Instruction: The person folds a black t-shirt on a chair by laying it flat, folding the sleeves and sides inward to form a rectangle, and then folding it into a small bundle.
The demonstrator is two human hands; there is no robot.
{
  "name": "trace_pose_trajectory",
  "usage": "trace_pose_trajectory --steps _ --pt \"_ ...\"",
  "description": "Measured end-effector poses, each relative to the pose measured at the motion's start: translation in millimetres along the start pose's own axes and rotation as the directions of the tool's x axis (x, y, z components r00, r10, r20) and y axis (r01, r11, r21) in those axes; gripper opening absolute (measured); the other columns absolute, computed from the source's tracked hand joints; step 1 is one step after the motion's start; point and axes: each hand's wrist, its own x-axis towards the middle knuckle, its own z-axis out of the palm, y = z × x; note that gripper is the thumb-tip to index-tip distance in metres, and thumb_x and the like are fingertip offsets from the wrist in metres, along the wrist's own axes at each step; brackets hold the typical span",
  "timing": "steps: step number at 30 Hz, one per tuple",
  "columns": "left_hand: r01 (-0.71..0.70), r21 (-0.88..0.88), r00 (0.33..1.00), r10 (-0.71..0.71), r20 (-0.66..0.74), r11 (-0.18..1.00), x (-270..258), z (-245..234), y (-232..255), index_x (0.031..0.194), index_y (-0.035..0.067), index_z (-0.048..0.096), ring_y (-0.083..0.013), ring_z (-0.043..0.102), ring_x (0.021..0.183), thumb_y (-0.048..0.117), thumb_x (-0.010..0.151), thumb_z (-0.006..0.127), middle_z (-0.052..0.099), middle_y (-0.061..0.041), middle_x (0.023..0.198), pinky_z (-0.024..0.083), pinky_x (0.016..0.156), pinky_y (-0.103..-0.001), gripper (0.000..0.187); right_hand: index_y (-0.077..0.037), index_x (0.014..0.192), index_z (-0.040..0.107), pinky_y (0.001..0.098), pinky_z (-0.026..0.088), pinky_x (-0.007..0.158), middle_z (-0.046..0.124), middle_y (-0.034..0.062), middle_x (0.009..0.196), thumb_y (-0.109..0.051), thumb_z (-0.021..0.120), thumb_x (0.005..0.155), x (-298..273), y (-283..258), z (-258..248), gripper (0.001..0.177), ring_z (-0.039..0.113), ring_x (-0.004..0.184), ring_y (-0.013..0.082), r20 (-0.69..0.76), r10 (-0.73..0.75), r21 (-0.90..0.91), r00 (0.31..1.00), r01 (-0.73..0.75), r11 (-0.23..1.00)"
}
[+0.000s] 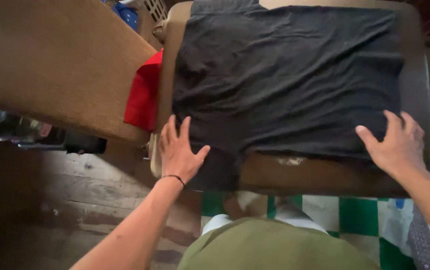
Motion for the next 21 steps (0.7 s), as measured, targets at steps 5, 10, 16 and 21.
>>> trace_pose_trajectory --steps 5,10,16,21 --pt "0.655 -0.218 0.742 -0.67 0.006 0.723 -61 -1 2 0.157 0.019 0.029 -0.0436 0.029 0.142 0.046 0.068 0.089 0.03 -0.019 0.156 0.033 0.112 -0.057 0.11 -0.014 0.16 0.041 0.0641 0.031 0.113 0.033 0.0255 0.161 -0.063 0.068 0.084 -56 3 15 0.094 0.029 0.145 0.051 0.106 0.412 -0.008 0.905 -0.413 0.91" --pt "0.738 -0.558 0.521 -0.846 0.113 0.379 -94 35 -7 0.146 0.01 0.031 -0.0383 0.044 0.126 0.035 0.062 0.098 0.043 -0.022 0.137 0.04 0.104 -0.051 0.11 -0.002 0.153 0.043 0.0587 0.043 0.107 0.038 0.0323 0.152 -0.059 0.084 0.082 -69 15 28 0.1 0.046 0.133 0.0511 0.112 0.603 0.072 0.79 -0.612 0.788" --pt "0.723 -0.666 0.371 -0.708 0.6 -0.185 -89 71 -40 0.089 0.002 0.059 -0.0201 0.048 0.061 0.023 0.072 0.093 0.057 -0.006 0.07 0.037 0.057 -0.039 0.044 0.015 0.144 0.054 0.0407 0.058 0.083 0.056 0.0249 0.139 -0.023 0.088 0.084 -33 54 49 0.079 0.061 0.105 0.0297 0.428 0.599 0.492 0.677 -0.73 0.474" --pt "0.616 -0.782 0.651 -0.621 0.437 0.095 -91 48 -67 0.061 0.008 0.065 -0.0082 0.052 0.057 0.016 0.072 0.089 0.061 0.002 0.062 0.043 0.054 -0.029 0.027 0.001 0.139 0.039 0.0437 0.058 0.077 0.049 0.0147 0.118 -0.016 0.076 0.09 -32 61 24 0.063 0.062 0.094 0.0298 0.558 0.537 0.626 0.632 -0.746 0.227"
